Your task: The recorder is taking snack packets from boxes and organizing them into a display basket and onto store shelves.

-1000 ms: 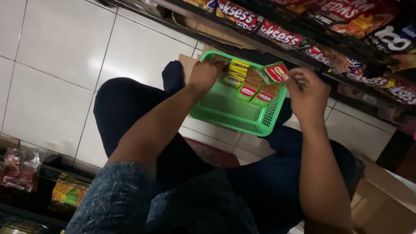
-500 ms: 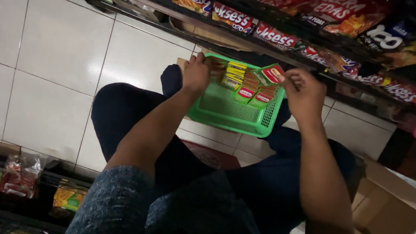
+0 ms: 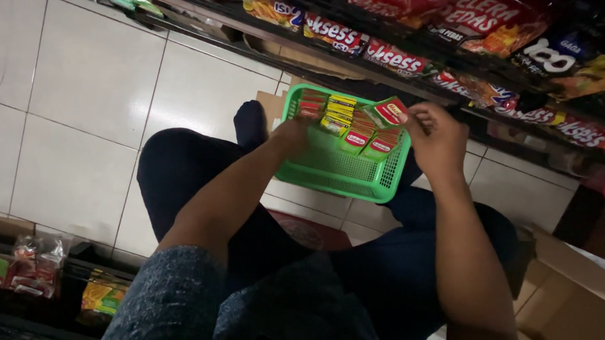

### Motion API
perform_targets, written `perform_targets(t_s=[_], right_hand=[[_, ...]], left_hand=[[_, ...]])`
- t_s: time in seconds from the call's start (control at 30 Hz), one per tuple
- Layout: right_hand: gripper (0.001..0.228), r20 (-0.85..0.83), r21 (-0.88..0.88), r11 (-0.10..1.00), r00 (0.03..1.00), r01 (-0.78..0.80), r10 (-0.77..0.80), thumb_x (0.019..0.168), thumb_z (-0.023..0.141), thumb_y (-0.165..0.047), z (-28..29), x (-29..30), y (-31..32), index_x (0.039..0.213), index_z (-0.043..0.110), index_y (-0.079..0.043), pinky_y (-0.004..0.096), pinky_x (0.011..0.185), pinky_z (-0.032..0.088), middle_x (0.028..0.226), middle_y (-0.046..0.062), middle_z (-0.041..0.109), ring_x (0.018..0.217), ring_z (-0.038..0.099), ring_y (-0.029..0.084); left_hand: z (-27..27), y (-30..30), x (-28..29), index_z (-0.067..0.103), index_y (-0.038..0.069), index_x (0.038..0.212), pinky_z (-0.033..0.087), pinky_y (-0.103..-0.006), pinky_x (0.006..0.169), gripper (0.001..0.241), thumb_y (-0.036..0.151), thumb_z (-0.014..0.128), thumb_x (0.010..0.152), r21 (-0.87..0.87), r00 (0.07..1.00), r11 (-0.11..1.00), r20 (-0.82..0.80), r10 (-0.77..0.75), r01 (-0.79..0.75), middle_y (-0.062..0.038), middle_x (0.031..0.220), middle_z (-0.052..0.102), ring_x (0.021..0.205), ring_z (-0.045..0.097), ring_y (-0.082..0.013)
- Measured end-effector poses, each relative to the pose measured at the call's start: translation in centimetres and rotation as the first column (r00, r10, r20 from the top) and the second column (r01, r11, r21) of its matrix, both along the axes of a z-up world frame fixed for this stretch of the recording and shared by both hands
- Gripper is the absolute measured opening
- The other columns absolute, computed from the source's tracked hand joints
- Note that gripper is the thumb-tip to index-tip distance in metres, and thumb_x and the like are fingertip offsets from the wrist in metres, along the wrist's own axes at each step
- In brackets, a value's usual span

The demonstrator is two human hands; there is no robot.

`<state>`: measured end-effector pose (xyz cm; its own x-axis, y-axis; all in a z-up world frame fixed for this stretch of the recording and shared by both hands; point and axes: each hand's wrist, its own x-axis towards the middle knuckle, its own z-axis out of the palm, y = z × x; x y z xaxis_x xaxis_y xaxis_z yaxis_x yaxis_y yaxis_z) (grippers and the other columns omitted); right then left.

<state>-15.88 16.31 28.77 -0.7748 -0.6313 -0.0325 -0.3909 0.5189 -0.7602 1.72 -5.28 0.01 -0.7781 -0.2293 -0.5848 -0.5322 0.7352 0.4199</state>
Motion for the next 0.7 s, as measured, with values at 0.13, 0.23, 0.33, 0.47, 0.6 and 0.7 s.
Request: perform_targets(t_s=[0.13, 0.23, 0.33, 0.47, 0.6, 0.7], right_hand=[[0.019, 0.034, 0.023, 1.0, 0.999, 0.004, -0.005, 0.097, 0.079, -0.018, 0.3, 0.1, -0.1, 0.104, 0.075, -0.001, 0.029, 0.073, 0.059, 0.092, 0.012, 0.077, 0.083, 0.074, 0.014], [0.019, 0.05, 0.018, 1.0, 0.999, 0.005, -0.005, 0.097, 0.079, -0.017, 0.2, 0.1, 0.0, 0.104, 0.074, 0.0, 0.029, 0.073, 0.059, 0.092, 0.012, 0.077, 0.083, 0.074, 0.015], [0.019, 0.037, 0.023, 1.0, 0.999, -0.004, 0.003, 0.097, 0.079, -0.017, -0.2, 0.0, 0.1, 0.104, 0.074, 0.0, 0.03, 0.074, 0.06, 0.093, 0.013, 0.077, 0.085, 0.075, 0.016], [0.019, 0.039, 0.042, 0.998, 0.998, -0.045, 0.044, 0.096, 0.078, -0.018, -0.8, -0.2, 0.4, 0.107, 0.074, -0.002, 0.031, 0.077, 0.06, 0.096, 0.013, 0.077, 0.088, 0.076, 0.018], [0.019, 0.03, 0.094, 0.981, 0.986, -0.168, 0.165, 0.095, 0.075, -0.013, -1.1, 0.2, 0.3, 0.112, 0.074, -0.004, 0.034, 0.078, 0.06, 0.099, 0.015, 0.077, 0.089, 0.077, 0.022], [0.02, 0.044, 0.111, 0.968, 0.974, -0.226, 0.222, 0.094, 0.074, -0.011, -1.6, 1.2, -0.4, 0.113, 0.075, -0.005, 0.034, 0.077, 0.06, 0.1, 0.016, 0.078, 0.089, 0.078, 0.023]], left_hand=[[-2.3, -0.1, -0.1, 0.055, 0.002, 0.135, 0.057, -0.0474, 0.093, 0.052, 0.021, 0.062, 0.086, -0.008, 1.0, 1.0, -0.021, 0.006, -0.006, -0.028, 0.123, 0.066, 0.107, 0.071, -0.0384], [-0.7, 0.1, 0.0, 0.049, 0.0, 0.139, 0.056, -0.0482, 0.092, 0.058, 0.018, 0.062, 0.086, -0.005, 0.997, 1.0, -0.074, 0.023, -0.024, -0.032, 0.128, 0.061, 0.107, 0.069, -0.0406], [2.3, 0.2, 0.0, 0.048, 0.0, 0.139, 0.056, -0.0485, 0.092, 0.06, 0.019, 0.063, 0.085, 0.025, 0.995, 0.998, -0.078, 0.068, -0.066, -0.03, 0.127, 0.062, 0.108, 0.069, -0.0413], [1.9, 0.1, -1.4, 0.061, 0.003, 0.127, 0.056, -0.0485, 0.094, 0.043, 0.023, 0.065, 0.089, -0.008, 0.999, 0.999, 0.038, 0.032, -0.032, -0.024, 0.121, 0.069, 0.112, 0.069, -0.0384], [14.7, 0.5, -3.7, 0.07, 0.006, 0.12, 0.06, -0.0449, 0.089, 0.047, 0.027, 0.082, 0.08, -0.08, 0.99, 0.992, 0.105, -0.09, 0.099, -0.017, 0.115, 0.073, 0.109, 0.071, -0.0332], [23.5, 0.4, -3.7, 0.067, 0.01, 0.124, 0.056, -0.0481, 0.08, 0.06, 0.028, 0.089, 0.071, 0.126, 0.831, 0.981, -0.554, -0.051, 0.144, -0.017, 0.108, 0.074, 0.096, 0.071, -0.0388]])
